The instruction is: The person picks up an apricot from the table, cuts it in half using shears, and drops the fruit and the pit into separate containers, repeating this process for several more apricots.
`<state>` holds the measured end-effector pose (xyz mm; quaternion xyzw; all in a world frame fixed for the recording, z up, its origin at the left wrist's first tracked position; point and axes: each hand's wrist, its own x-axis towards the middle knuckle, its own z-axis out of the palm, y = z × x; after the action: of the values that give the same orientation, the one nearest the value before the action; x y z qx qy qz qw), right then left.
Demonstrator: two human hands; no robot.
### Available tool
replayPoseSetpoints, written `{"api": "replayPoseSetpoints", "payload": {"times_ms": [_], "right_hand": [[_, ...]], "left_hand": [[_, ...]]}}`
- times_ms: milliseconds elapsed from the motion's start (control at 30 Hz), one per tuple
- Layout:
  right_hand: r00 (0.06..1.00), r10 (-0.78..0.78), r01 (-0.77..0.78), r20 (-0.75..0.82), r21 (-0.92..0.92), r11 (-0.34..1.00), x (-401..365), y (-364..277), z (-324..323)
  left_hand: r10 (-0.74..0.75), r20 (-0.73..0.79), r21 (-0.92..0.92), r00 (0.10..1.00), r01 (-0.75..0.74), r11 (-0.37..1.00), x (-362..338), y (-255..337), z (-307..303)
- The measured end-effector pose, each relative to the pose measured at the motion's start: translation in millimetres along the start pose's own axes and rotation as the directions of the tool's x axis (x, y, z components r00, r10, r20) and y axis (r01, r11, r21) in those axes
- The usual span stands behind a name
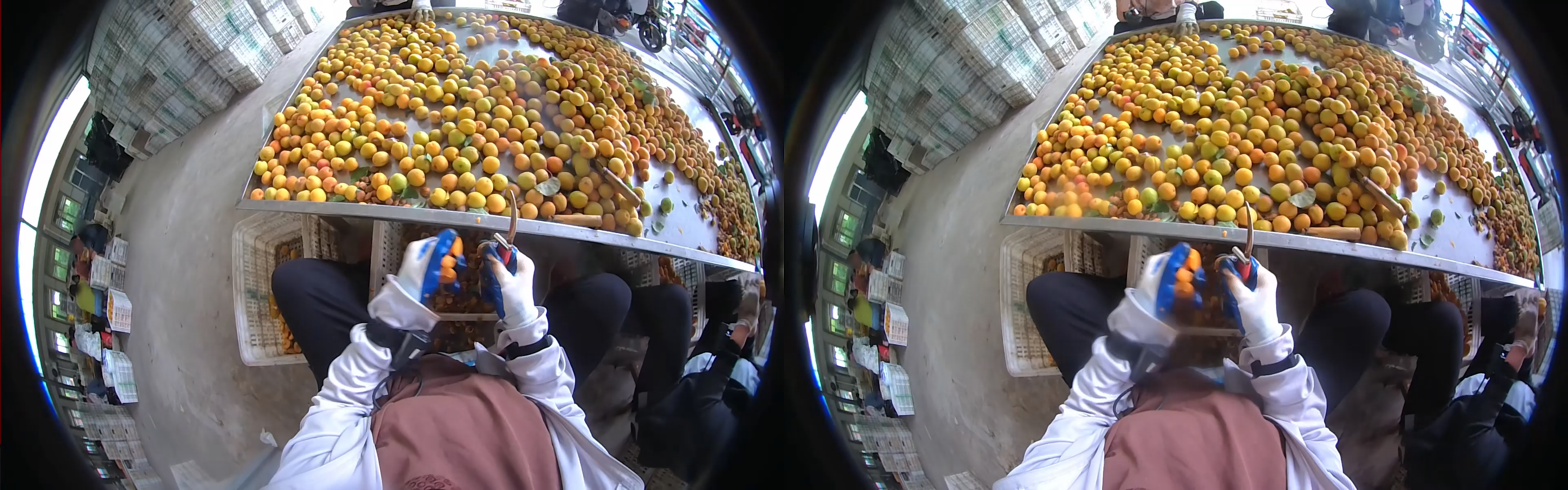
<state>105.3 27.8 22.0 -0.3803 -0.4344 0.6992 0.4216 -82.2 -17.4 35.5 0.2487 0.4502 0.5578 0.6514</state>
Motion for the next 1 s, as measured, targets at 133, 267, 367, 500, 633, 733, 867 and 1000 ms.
{"api": "replayPoseSetpoints", "payload": {"times_ms": [133,267,367,500,633,733,867,1000], "right_hand": [[0.954,-0.3,0.248,0.014,-0.596,0.763,-2,-9,5],[0.927,-0.376,0.294,0.019,-0.659,0.692,-12,-20,-2],[0.946,-0.314,0.212,-0.079,-0.582,0.785,-18,-34,-12],[0.912,-0.362,0.246,-0.192,-0.452,0.858,-24,-53,-24],[0.915,-0.27,0.198,-0.3,-0.249,0.948,-33,-65,-29],[0.904,-0.243,0.218,-0.353,-0.111,0.97,-35,-67,-34],[0.882,-0.273,0.231,-0.384,-0.154,0.961,-35,-68,-43],[0.87,-0.223,0.195,-0.439,-0.109,0.975,-35,-64,-57]], "left_hand": [[0.492,-0.233,0.565,0.839,-0.294,0.771,-39,63,-51],[0.851,-0.206,0.949,0.484,0.31,0.053,-103,145,-127],[0.821,-0.274,0.472,0.501,0.814,-0.339,-147,176,-158],[0.827,-0.022,0.664,0.561,0.627,-0.408,-118,178,-138],[0.589,0.244,0.882,0.771,0.076,-0.465,-10,156,-24],[0.395,0.476,0.829,0.786,-0.251,-0.501,83,121,43],[0.192,0.581,0.741,0.791,-0.415,-0.528,188,81,121],[0.102,0.432,0.707,0.896,-0.266,-0.655,247,44,173]]}}
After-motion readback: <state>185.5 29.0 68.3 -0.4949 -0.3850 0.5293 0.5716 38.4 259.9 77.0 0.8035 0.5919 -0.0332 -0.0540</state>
